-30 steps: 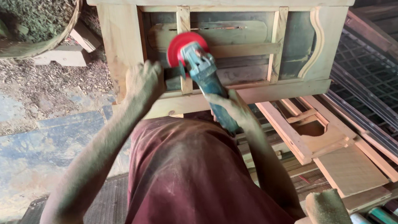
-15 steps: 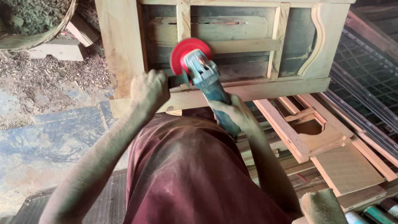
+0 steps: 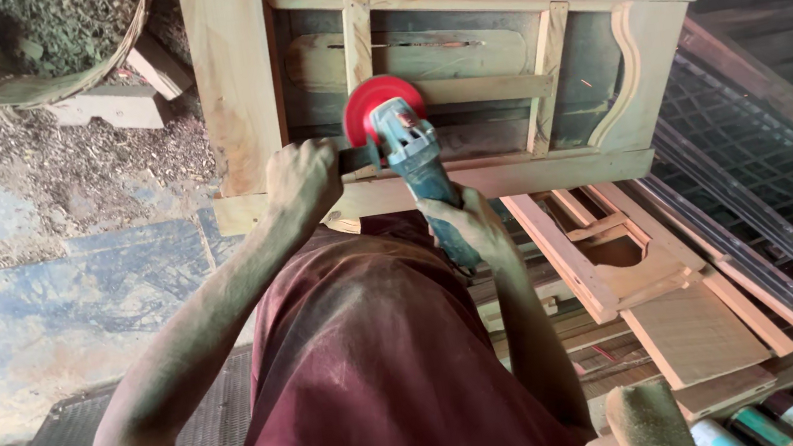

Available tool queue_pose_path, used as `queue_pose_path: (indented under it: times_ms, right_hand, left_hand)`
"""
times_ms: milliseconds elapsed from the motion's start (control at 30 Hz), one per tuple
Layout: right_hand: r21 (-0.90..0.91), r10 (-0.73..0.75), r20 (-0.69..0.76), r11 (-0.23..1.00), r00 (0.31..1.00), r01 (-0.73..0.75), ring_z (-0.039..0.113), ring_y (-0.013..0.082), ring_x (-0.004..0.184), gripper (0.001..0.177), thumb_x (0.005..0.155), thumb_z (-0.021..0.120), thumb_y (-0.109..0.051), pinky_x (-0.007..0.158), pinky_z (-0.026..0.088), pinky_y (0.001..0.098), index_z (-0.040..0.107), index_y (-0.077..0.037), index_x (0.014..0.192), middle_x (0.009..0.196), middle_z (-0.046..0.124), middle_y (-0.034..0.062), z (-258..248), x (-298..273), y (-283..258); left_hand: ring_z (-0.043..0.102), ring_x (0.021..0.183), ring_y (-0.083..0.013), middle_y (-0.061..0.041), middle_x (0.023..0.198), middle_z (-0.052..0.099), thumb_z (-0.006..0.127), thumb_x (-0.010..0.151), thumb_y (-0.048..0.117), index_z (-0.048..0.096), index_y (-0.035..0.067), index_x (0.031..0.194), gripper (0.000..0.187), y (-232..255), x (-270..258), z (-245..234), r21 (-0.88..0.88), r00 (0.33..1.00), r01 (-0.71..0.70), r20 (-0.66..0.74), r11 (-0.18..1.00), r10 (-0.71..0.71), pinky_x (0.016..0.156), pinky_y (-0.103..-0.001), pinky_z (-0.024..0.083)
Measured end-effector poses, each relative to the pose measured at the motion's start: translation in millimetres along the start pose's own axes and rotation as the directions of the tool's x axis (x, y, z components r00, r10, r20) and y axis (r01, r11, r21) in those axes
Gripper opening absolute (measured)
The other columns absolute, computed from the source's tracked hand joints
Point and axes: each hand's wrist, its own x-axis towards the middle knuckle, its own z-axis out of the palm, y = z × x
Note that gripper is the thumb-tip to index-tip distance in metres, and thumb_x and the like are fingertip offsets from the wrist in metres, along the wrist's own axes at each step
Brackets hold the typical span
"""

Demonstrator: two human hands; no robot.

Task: The person uses an angle grinder with a red disc to grind the edges and surfaces of a wooden frame. The person holds the frame with one hand while operating the tool with the other, moving it along the wood and generating sparks.

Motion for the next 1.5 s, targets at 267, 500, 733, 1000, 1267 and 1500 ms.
queue_pose_path:
  times_ms: [267,500,733,1000,1267,1500]
  right_hand:
    - [-0.008,-0.027,-0.040,1.000,0.999,0.027,0.065,0.0143,0.056,0.039,0.085,0.077,-0.037,0.053,0.056,0.0296,0.066,-0.002,0.098,0.070,0.066,0.0054,-1,3,-7]
    - [-0.046,-0.024,-0.084,0.999,0.996,0.020,0.066,0.0146,0.056,0.040,0.087,0.076,-0.037,0.052,0.054,0.0295,0.067,0.000,0.099,0.070,0.067,0.0063,-14,-3,-8]
    - [-0.043,-0.044,-0.029,0.998,0.999,0.043,0.065,0.0151,0.054,0.038,0.084,0.077,-0.037,0.051,0.055,0.0301,0.067,-0.003,0.098,0.069,0.066,0.0058,1,1,-9]
    - [0.002,-0.038,-0.054,0.999,0.998,0.039,0.063,0.0145,0.055,0.035,0.086,0.077,-0.035,0.050,0.051,0.0309,0.068,-0.003,0.095,0.069,0.065,0.0048,-32,3,7]
    - [-0.057,-0.055,0.022,0.997,0.998,0.056,0.064,0.0145,0.055,0.038,0.085,0.078,-0.036,0.050,0.052,0.0305,0.067,-0.003,0.099,0.069,0.066,0.0059,-61,10,3]
    - [-0.066,-0.009,0.030,0.998,0.999,0.011,0.063,0.0141,0.054,0.039,0.084,0.079,-0.037,0.049,0.053,0.0306,0.068,-0.003,0.099,0.068,0.065,0.0046,-79,14,2]
  left_hand:
    - [0.070,0.067,-0.0310,-0.017,0.077,0.070,0.057,0.091,0.013,0.068,0.006,0.086,0.014,-2,15,6,0.035,1.000,-0.009,0.001,0.999,0.009,0.055,-0.044,0.055]
    - [0.070,0.070,-0.0277,-0.012,0.076,0.070,0.059,0.088,0.016,0.067,0.009,0.084,0.012,14,25,17,0.031,0.997,-0.077,0.008,0.997,0.077,0.060,-0.042,0.055]
    - [0.071,0.066,-0.0324,-0.015,0.074,0.071,0.060,0.088,0.015,0.067,0.008,0.088,0.011,-7,3,4,0.001,0.995,-0.039,-0.093,0.999,0.039,0.056,-0.045,0.055]
    - [0.071,0.067,-0.0337,-0.016,0.073,0.071,0.061,0.084,0.014,0.066,0.008,0.080,0.009,24,26,17,-0.002,0.996,-0.072,-0.050,0.997,0.072,0.059,-0.047,0.056]
    - [0.069,0.056,-0.0290,-0.018,0.072,0.070,0.052,0.096,0.010,0.064,0.005,0.091,0.014,45,25,28,0.014,0.990,0.112,0.079,0.994,-0.113,0.050,-0.043,0.055]
    - [0.070,0.062,-0.0321,-0.018,0.071,0.071,0.059,0.093,0.016,0.067,0.005,0.083,0.016,55,29,23,0.012,0.986,0.130,0.103,0.991,-0.131,0.056,-0.045,0.054]
